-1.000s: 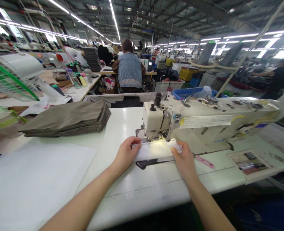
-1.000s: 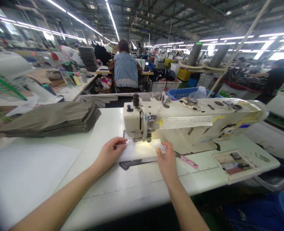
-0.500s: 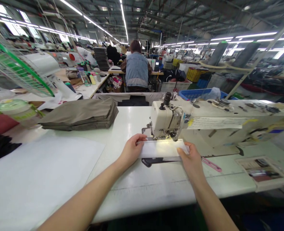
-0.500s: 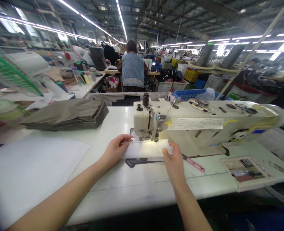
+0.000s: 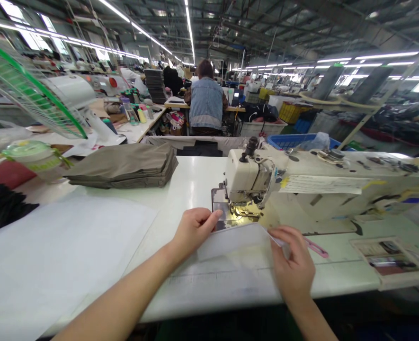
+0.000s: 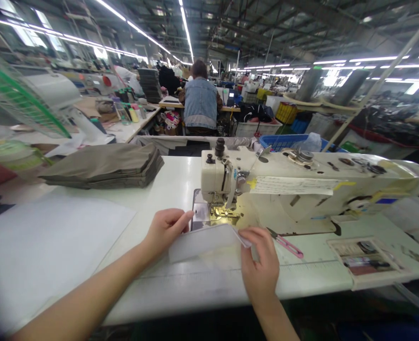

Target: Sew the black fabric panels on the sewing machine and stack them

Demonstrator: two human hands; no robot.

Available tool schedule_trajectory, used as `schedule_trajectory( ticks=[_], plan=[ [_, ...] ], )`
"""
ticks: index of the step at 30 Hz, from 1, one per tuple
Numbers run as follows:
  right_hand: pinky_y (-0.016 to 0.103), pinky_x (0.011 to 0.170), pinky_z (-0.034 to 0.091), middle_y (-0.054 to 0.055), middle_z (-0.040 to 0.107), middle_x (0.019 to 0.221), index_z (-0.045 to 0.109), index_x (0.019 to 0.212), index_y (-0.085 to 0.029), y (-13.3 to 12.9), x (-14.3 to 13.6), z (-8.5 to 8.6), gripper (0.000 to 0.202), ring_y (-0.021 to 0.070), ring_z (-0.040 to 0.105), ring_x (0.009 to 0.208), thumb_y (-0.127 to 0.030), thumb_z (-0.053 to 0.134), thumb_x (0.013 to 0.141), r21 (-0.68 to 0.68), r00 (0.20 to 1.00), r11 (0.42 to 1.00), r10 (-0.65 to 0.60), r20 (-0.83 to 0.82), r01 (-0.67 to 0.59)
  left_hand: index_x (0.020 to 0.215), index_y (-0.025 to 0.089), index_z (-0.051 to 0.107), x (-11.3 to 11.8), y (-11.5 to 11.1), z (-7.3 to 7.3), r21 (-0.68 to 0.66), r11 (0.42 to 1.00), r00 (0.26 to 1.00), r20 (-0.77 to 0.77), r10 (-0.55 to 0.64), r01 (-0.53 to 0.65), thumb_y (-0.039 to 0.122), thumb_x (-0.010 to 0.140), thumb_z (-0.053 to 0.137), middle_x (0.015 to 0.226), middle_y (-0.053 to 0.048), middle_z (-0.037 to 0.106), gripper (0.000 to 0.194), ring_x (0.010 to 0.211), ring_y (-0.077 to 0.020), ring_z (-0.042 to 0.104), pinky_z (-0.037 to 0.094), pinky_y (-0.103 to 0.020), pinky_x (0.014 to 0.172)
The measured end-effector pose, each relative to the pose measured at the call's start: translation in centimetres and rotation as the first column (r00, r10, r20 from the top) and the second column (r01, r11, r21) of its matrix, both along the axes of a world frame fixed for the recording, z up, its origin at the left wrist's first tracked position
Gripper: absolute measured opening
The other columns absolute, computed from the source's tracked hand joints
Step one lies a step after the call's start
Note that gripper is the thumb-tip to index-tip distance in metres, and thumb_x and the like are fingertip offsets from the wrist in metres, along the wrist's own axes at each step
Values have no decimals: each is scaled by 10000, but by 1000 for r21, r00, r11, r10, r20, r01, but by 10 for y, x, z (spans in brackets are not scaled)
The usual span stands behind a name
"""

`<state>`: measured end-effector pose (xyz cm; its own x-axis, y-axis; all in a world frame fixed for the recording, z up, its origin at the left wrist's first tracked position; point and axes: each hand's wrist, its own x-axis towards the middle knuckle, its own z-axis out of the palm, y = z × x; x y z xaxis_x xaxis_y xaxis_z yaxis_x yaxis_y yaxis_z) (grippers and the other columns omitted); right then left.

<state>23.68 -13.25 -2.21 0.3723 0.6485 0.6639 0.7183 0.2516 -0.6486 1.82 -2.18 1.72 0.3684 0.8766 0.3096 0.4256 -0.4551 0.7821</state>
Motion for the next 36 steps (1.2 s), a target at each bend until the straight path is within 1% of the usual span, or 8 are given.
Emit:
schedule_trajectory(
  ticks=[7, 11, 14, 18, 21, 24, 27, 36],
  plan=[
    [434, 801, 522, 51, 653, 983, 685, 1168, -333, -34, 2, 19, 426, 260, 644, 897, -87, 604, 830, 196, 942, 980, -100, 320, 38, 475, 215, 491, -8, -4, 11, -169, 984, 970, 242, -20, 63, 660, 920, 397, 486, -31, 521, 636, 483, -140, 497, 419, -271, 534],
    [336, 733, 537, 24, 709, 860, 708, 1134, -283, -44, -16, 39, 362, 199, 660, 771, -95, 598, 846, 161, 825, 964, 89, 559, -213, 767, 131, 697, 7, -13, 5, -755, 358, 829, 434, -353, 549, 806, 859, 293, 676, -118, 707, 792, 440, -161, 583, 384, -244, 393],
    [285, 676, 536, 3, 738, 814, 686, 1120, -234, -46, -35, 46, 237, 161, 661, 688, -156, 580, 924, -6, 707, 877, 392, 589, -480, 828, 127, 700, 16, -24, 2, -810, 312, 868, 458, -191, 496, 640, 775, 649, 696, -75, 714, 519, 512, -147, 607, 421, -215, 438],
    [284, 725, 555, 15, 731, 920, 655, 1101, -256, -44, -35, 42, 198, 168, 678, 796, -383, 560, 982, -111, 680, 721, 685, 262, -684, 783, 142, 720, 12, -29, 8, -839, 281, 883, 421, -206, 466, 395, 683, 815, 716, -24, 715, 288, 584, -143, 631, 518, -243, 580],
    [384, 848, 561, 85, 691, 1098, 686, 1026, -256, -33, -20, 37, 249, 261, 657, 1030, -466, 635, 905, -97, 936, 937, 318, -151, -335, 791, 167, 746, 8, -24, 19, -847, 157, 789, 383, -480, 507, 406, 698, 808, 721, -20, 727, 263, 589, -169, 649, 548, -283, 624],
    [355, 732, 566, 97, 708, 1059, 678, 1140, -218, -10, -8, 28, 427, 256, 676, 928, -512, 679, 830, -271, 840, 930, 67, -539, -248, 771, 201, 744, 13, -18, 26, -849, 131, 702, 326, -633, 513, 422, 708, 783, 723, -11, 728, 234, 603, -178, 648, 543, -286, 640],
    [310, 603, 510, 49, 709, 779, 726, 910, -173, 16, 4, 19, 416, 221, 646, 699, -565, 661, 788, -406, 732, 773, 109, -673, -488, 771, 213, 729, 18, -7, 24, -854, 231, 724, 218, -654, 466, 441, 718, 737, 707, -11, 711, 235, 583, -176, 625, 503, -271, 582],
    [308, 593, 478, 46, 682, 679, 701, 747, -191, 54, 34, 5, 398, 223, 604, 662, -574, 604, 701, -507, 915, 852, -89, -394, -135, 748, 181, 652, 8, 39, -3, -454, 891, 966, -236, -105, -14, 433, 668, 639, 666, 12, 616, 264, 637, -176, 555, 388, -255, 590]
  ],
)
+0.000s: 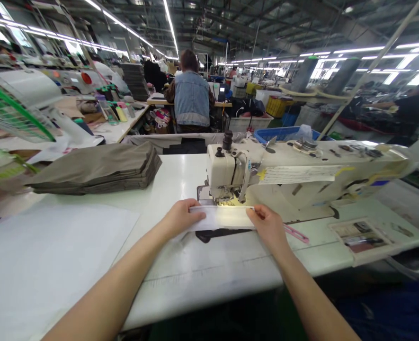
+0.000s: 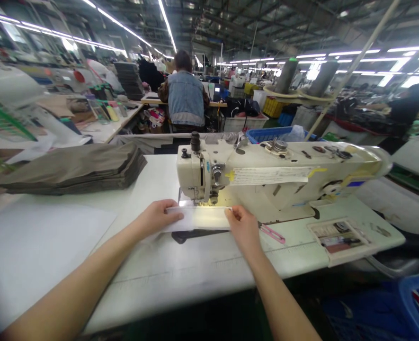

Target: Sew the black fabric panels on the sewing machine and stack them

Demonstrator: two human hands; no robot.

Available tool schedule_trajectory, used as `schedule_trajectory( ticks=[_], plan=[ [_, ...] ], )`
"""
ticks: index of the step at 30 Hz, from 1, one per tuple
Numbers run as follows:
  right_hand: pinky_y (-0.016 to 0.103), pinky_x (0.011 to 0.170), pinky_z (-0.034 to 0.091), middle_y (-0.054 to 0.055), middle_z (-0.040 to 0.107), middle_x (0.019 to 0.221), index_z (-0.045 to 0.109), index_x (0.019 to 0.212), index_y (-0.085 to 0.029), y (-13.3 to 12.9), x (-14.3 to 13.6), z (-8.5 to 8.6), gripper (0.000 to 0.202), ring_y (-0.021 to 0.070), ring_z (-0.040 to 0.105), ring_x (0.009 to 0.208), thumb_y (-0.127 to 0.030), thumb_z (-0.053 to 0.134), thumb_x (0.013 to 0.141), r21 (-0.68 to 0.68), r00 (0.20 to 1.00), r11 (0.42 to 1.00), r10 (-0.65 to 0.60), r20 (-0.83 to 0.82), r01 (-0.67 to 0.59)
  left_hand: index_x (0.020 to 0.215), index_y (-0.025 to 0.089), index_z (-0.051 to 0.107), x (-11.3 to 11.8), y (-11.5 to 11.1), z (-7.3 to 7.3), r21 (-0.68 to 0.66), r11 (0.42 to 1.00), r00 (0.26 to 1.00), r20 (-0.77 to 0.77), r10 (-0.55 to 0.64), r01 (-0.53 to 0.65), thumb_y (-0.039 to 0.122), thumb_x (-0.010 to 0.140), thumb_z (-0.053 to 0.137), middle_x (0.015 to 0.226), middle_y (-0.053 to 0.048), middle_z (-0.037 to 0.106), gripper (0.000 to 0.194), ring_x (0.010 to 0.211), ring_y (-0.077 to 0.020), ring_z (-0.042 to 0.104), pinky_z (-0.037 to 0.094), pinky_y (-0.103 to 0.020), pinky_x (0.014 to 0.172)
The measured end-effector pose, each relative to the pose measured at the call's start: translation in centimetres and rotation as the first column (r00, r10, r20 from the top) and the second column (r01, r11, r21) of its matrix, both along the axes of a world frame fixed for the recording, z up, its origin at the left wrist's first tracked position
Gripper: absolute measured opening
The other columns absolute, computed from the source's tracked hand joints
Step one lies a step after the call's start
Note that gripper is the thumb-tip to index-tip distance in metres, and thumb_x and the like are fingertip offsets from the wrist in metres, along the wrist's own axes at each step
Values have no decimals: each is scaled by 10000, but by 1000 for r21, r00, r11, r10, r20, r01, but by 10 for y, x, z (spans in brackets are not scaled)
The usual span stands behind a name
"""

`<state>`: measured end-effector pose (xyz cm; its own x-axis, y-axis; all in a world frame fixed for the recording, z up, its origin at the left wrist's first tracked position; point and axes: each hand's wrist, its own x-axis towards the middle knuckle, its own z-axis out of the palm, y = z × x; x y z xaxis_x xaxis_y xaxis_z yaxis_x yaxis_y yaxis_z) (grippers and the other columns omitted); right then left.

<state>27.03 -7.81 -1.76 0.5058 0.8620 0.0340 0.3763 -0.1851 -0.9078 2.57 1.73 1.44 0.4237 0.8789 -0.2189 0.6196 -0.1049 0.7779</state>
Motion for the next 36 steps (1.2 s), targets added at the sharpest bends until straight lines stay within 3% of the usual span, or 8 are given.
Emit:
schedule_trajectory(
  ticks=[3, 7, 26, 36],
  plan=[
    [300, 492, 484, 46, 676, 695, 709, 807, -195, 1, -1, -2, 423, 228, 604, 633, -591, 593, 715, -44, 1000, 999, -13, -27, 12, 755, 182, 659, 3, -1, -5, 88, 994, 998, -16, 60, -58, 445, 671, 636, 650, 6, 605, 277, 625, -179, 534, 367, -262, 583],
    [293, 449, 504, 49, 682, 752, 709, 837, -199, 0, -1, -4, 429, 231, 611, 660, -597, 594, 723, -68, 998, 998, -16, -62, 12, 765, 186, 660, 4, -2, -5, 56, 998, 999, 0, 36, -36, 456, 690, 627, 617, 19, 576, 282, 592, -167, 505, 347, -259, 559],
    [297, 623, 427, 30, 690, 713, 717, 792, -193, -3, 5, -9, 420, 206, 597, 663, -594, 592, 783, -8, 998, 1000, 23, 59, -22, 745, 184, 636, 2, -2, 1, -41, 999, 998, 57, 33, -30, 459, 700, 601, 593, 36, 541, 280, 550, -138, 468, 311, -239, 495],
    [309, 650, 457, 44, 703, 750, 700, 829, -187, -5, 8, -13, 396, 221, 622, 693, -570, 638, 749, 52, 998, 998, 23, -60, -20, 791, 192, 634, -4, 2, -4, -109, 994, 986, 166, 10, 9, 369, 662, 584, 634, 35, 567, 225, 572, -133, 488, 338, -227, 524]
  ],
)
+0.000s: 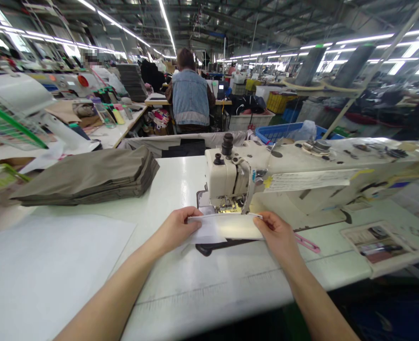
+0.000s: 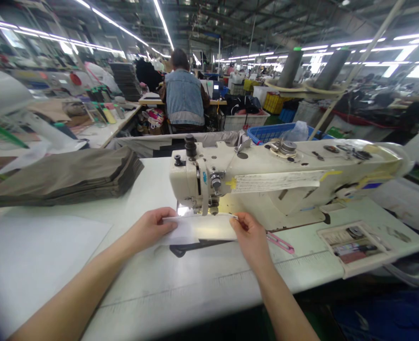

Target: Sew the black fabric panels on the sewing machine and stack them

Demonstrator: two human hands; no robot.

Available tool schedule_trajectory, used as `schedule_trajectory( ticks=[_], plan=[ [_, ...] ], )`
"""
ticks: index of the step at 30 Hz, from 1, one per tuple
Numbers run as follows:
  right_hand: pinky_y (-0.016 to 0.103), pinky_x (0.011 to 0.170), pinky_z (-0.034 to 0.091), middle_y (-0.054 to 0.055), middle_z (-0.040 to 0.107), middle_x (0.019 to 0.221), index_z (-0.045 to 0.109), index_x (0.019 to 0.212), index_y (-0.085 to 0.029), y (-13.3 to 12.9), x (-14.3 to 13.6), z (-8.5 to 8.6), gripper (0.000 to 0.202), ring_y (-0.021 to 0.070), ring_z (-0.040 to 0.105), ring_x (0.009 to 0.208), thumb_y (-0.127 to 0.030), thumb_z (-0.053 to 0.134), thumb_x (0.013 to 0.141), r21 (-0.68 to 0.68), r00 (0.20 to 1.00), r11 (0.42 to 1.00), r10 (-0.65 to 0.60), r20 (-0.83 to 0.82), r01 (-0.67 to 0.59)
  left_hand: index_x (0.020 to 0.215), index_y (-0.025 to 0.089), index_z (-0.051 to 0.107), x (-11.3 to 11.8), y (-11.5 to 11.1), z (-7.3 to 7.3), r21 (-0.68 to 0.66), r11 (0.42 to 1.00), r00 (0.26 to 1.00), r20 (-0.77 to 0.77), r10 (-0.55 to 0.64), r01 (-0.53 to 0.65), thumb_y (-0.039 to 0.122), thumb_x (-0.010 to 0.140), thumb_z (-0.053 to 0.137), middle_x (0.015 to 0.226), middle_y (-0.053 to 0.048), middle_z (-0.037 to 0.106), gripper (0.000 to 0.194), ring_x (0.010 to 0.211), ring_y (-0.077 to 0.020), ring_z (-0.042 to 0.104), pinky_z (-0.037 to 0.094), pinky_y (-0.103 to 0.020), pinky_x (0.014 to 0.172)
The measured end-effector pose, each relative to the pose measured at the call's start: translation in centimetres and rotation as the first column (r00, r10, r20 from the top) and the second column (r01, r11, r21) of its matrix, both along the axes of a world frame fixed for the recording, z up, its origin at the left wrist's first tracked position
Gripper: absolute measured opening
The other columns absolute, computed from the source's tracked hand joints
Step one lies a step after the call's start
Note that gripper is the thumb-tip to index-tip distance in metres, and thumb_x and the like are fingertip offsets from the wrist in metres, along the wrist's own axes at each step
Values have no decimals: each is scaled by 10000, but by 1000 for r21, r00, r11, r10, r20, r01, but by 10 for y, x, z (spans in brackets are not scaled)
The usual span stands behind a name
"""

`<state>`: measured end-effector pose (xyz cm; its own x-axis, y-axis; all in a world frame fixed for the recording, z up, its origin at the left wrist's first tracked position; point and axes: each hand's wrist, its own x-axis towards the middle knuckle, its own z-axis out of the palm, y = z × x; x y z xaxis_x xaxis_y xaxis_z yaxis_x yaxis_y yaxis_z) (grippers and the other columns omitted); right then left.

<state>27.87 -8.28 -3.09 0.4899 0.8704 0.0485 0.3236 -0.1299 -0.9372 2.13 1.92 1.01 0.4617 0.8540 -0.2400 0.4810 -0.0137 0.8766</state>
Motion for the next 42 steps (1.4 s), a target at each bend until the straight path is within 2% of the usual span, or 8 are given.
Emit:
schedule_trajectory(
  ticks=[17, 24, 27, 29, 32, 36, 38, 42],
  plan=[
    [314, 633, 475, 45, 716, 742, 685, 817, -202, -1, -2, 3, 352, 222, 628, 670, -545, 633, 756, 31, 1000, 999, 10, -7, -10, 771, 181, 654, 1, -2, 3, 20, 999, 999, 6, 42, -42, 384, 650, 606, 605, 29, 586, 241, 557, -139, 503, 337, -222, 500],
    [329, 685, 478, 40, 698, 749, 676, 832, -196, -1, -1, 0, 342, 229, 635, 709, -528, 623, 765, 42, 999, 999, 30, -20, -29, 753, 173, 660, 2, -3, 5, 108, 994, 1000, -1, 29, -28, 352, 673, 593, 660, 13, 629, 207, 599, -148, 534, 378, -238, 553],
    [343, 706, 485, 45, 703, 760, 680, 828, -198, -2, -1, -1, 320, 235, 643, 723, -507, 628, 764, 54, 999, 998, 32, -6, -31, 771, 178, 672, 0, -7, 5, 229, 973, 1000, 6, 17, -18, 316, 727, 577, 738, -15, 681, 173, 683, -178, 603, 440, -267, 629],
    [350, 724, 498, 49, 715, 777, 680, 820, -205, -3, -1, -1, 274, 239, 655, 743, -469, 632, 763, 64, 999, 997, 46, -9, -45, 764, 188, 670, -1, -11, 6, 412, 911, 998, 58, -15, -11, 249, 764, 551, 833, -38, 711, 133, 799, -199, 647, 479, -295, 729],
    [369, 798, 520, 65, 745, 877, 654, 801, -222, -4, 0, -1, 181, 248, 681, 836, -397, 625, 761, 110, 996, 992, 65, -65, -58, 758, 204, 668, -4, -20, 9, 687, 726, 991, 83, -106, 20, 124, 804, 496, 950, -55, 720, 195, 911, -197, 659, 495, -320, 829],
    [402, 921, 509, 75, 737, 996, 582, 757, -239, -5, 1, -4, 105, 250, 679, 977, -341, 605, 768, 212, 991, 976, 66, -119, -40, 769, 213, 670, -5, -30, 10, 858, 510, 988, 18, -154, 64, 52, 847, 455, 983, -63, 721, 280, 923, -188, 652, 516, -325, 818],
    [413, 960, 495, 75, 720, 1023, 573, 756, -240, -6, 1, -5, 83, 247, 667, 1014, -320, 590, 772, 243, 992, 969, 71, -106, -44, 754, 214, 661, -6, -33, 9, 889, 452, 990, -7, -141, 71, 47, 864, 442, 986, -67, 724, 297, 915, -187, 650, 524, -330, 808],
    [419, 982, 478, 69, 696, 1025, 576, 754, -239, -8, 1, -4, 34, 242, 648, 1022, -273, 571, 750, 267, 994, 962, 75, -76, -52, 751, 215, 654, -7, -38, 4, 917, 391, 993, -40, -108, 80, 51, 893, 436, 985, -76, 732, 307, 907, -186, 654, 536, -337, 801]
  ],
)
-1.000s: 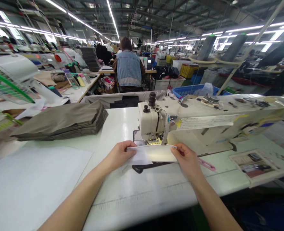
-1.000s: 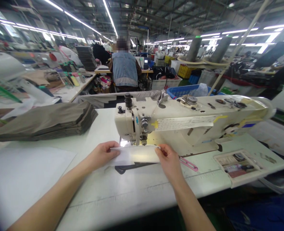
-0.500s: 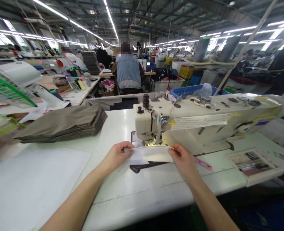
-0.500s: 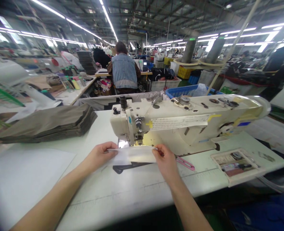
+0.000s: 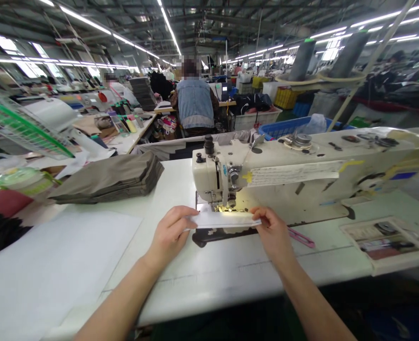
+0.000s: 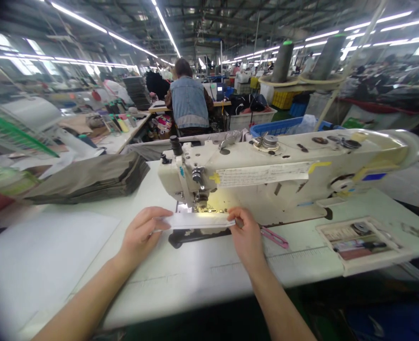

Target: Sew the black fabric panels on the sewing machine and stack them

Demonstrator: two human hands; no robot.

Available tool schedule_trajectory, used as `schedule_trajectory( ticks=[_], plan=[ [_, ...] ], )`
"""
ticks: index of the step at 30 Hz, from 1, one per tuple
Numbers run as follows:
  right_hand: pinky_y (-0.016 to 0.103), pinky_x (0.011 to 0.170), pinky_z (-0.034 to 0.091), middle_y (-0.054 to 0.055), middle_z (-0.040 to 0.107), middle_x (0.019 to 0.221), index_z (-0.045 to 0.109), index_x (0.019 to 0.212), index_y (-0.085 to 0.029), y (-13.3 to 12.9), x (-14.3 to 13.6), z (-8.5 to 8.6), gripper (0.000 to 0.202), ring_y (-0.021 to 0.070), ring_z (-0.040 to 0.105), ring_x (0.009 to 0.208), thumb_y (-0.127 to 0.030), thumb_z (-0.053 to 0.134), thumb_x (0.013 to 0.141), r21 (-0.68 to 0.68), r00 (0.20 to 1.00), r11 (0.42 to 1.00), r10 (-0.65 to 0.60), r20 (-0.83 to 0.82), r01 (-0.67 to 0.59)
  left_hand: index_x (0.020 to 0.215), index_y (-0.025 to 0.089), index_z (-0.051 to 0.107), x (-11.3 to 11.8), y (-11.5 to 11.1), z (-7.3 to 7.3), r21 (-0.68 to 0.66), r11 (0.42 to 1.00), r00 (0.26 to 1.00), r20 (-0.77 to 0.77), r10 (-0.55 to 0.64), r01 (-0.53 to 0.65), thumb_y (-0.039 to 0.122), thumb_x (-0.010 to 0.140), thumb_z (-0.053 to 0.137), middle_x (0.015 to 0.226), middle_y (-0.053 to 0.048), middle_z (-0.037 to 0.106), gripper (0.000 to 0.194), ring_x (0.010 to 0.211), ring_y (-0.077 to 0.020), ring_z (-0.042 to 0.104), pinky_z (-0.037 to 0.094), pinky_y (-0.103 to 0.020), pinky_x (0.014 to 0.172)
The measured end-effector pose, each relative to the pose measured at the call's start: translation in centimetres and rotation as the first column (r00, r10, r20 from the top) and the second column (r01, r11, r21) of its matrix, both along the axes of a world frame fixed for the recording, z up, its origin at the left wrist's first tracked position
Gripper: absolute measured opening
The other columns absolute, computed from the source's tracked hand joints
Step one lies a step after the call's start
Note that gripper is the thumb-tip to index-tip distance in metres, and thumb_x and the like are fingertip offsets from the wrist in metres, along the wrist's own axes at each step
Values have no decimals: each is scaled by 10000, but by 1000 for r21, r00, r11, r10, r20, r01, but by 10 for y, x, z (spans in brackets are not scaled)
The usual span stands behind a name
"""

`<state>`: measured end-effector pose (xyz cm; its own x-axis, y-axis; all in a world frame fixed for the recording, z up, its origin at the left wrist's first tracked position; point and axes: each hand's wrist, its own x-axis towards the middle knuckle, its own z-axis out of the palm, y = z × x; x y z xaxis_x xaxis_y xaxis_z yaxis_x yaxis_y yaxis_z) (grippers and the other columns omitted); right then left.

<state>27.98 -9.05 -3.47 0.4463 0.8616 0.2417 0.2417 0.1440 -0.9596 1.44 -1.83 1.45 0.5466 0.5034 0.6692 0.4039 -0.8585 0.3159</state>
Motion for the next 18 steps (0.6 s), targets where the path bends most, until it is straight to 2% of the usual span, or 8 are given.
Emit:
schedule_trajectory(
  ticks=[4, 6, 10, 13, 14, 16, 18],
  plan=[
    [427, 991, 464, 65, 687, 1013, 580, 747, -238, -2, 0, 1, 28, 245, 648, 1022, -248, 558, 736, 15, 999, 999, 29, -13, -29, 780, 215, 649, -3, -8, -3, 42, 999, 1000, 24, 2, -3, 41, 912, 453, 990, -79, 734, 294, 934, -183, 664, 541, -331, 810],
    [430, 988, 462, 67, 688, 1016, 584, 749, -238, -3, 0, 1, 28, 248, 649, 1018, -259, 567, 744, 17, 999, 999, 44, -9, -44, 784, 216, 645, -5, -14, -5, 6, 1000, 999, 29, 15, -15, 70, 921, 469, 1016, -93, 741, 266, 965, -198, 674, 546, -356, 837],
    [433, 999, 455, 68, 705, 1029, 594, 759, -241, -5, 2, -2, 67, 256, 655, 1030, -305, 577, 772, 0, 997, 998, 63, 48, -63, 766, 215, 613, -9, -28, -13, -196, 978, 997, -32, 70, -75, 138, 922, 436, 1130, -125, 740, 248, 1040, -217, 683, 547, -397, 890],
    [428, 978, 470, 68, 729, 1034, 597, 754, -247, -8, 3, -3, 112, 267, 667, 1021, -349, 560, 782, -75, 986, 991, 118, 116, -109, 771, 215, 589, -15, -45, -18, -335, 936, 993, -9, 114, -110, 128, 851, 428, 1125, -111, 737, 199, 991, -207, 688, 535, -381, 874],
    [426, 962, 477, 68, 737, 1034, 601, 753, -250, -9, 3, -4, 137, 271, 670, 1011, -375, 557, 786, -110, 980, 987, 136, 143, -121, 771, 214, 582, -18, -52, -18, -374, 918, 988, 30, 154, -132, 126, 819, 433, 1101, -105, 734, 179, 975, -207, 683, 525, -378, 875],
    [430, 938, 484, 68, 747, 1032, 617, 766, -256, -13, 3, -3, 202, 283, 677, 988, -450, 562, 786, -170, 969, 979, 149, 197, -116, 763, 210, 567, -30, -68, -16, -453, 863, 944, 120, 309, -224, 138, 770, 440, 1054, -91, 714, 146, 966, -208, 658, 502, -368, 886],
    [456, 940, 473, 76, 751, 1019, 636, 802, -263, -15, 2, -2, 271, 307, 679, 981, -522, 566, 760, -191, 965, 979, 119, 234, -75, 783, 204, 566, -45, -87, -12, -568, 744, 838, 163, 521, -353, 176, 763, 459, 983, -63, 684, 112, 910, -197, 632, 495, -333, 837]
  ],
)
